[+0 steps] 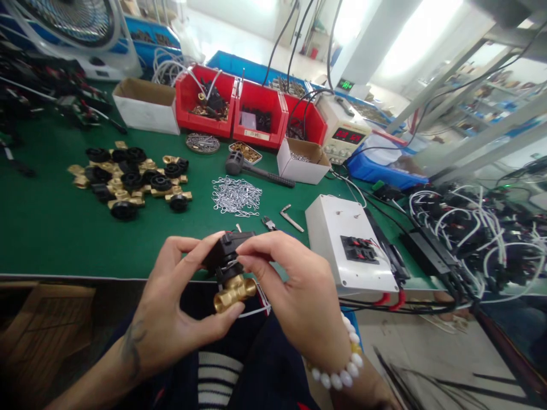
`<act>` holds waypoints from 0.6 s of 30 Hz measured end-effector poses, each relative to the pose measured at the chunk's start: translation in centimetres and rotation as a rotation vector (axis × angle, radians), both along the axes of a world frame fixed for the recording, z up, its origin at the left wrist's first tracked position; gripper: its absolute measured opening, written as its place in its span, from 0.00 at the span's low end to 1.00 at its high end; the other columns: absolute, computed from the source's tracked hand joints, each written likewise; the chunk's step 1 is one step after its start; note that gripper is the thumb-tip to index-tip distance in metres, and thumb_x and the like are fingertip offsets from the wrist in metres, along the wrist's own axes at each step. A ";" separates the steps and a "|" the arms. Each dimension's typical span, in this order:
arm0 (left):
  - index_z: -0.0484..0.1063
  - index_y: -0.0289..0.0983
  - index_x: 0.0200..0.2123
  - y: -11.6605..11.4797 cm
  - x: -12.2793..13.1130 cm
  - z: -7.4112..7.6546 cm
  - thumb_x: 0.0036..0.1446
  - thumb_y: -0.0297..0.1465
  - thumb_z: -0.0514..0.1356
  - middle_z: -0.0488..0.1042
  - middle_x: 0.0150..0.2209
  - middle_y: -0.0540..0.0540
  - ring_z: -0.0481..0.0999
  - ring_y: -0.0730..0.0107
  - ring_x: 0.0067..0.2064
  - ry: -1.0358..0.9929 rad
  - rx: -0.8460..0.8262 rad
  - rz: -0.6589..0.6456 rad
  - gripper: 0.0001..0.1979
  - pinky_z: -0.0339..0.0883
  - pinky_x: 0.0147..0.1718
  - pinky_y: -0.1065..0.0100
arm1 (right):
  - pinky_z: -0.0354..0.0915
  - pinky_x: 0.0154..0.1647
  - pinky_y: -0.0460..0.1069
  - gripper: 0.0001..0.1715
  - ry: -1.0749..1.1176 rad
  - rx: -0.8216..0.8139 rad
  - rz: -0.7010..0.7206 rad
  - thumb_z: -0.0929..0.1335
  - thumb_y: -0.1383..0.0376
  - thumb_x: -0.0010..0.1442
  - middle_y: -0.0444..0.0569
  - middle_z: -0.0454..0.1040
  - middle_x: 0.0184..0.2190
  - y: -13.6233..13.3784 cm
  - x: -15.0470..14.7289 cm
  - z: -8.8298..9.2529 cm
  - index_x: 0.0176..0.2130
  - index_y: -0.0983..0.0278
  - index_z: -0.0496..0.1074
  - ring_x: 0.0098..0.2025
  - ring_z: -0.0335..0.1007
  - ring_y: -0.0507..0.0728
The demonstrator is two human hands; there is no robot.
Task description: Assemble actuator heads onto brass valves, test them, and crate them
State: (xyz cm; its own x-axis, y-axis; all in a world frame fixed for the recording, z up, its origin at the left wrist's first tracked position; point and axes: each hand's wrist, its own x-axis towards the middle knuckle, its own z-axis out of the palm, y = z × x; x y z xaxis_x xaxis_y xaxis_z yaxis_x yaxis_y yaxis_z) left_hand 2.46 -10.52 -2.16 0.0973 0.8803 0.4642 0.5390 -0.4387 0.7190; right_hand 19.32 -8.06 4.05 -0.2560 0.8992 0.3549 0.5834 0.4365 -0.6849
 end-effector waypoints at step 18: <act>0.66 0.28 0.58 0.2 -0.2 0.3 0.49 0.37 0.66 0.66 0.45 0.40 0.69 0.62 0.46 0.013 0.017 -0.042 0.35 0.72 0.46 0.61 | 0.68 0.43 0.39 0.07 -0.085 0.110 0.091 0.67 0.74 0.63 0.41 0.77 0.35 0.0 0.0 0.2 0.37 0.62 0.72 0.38 0.74 0.47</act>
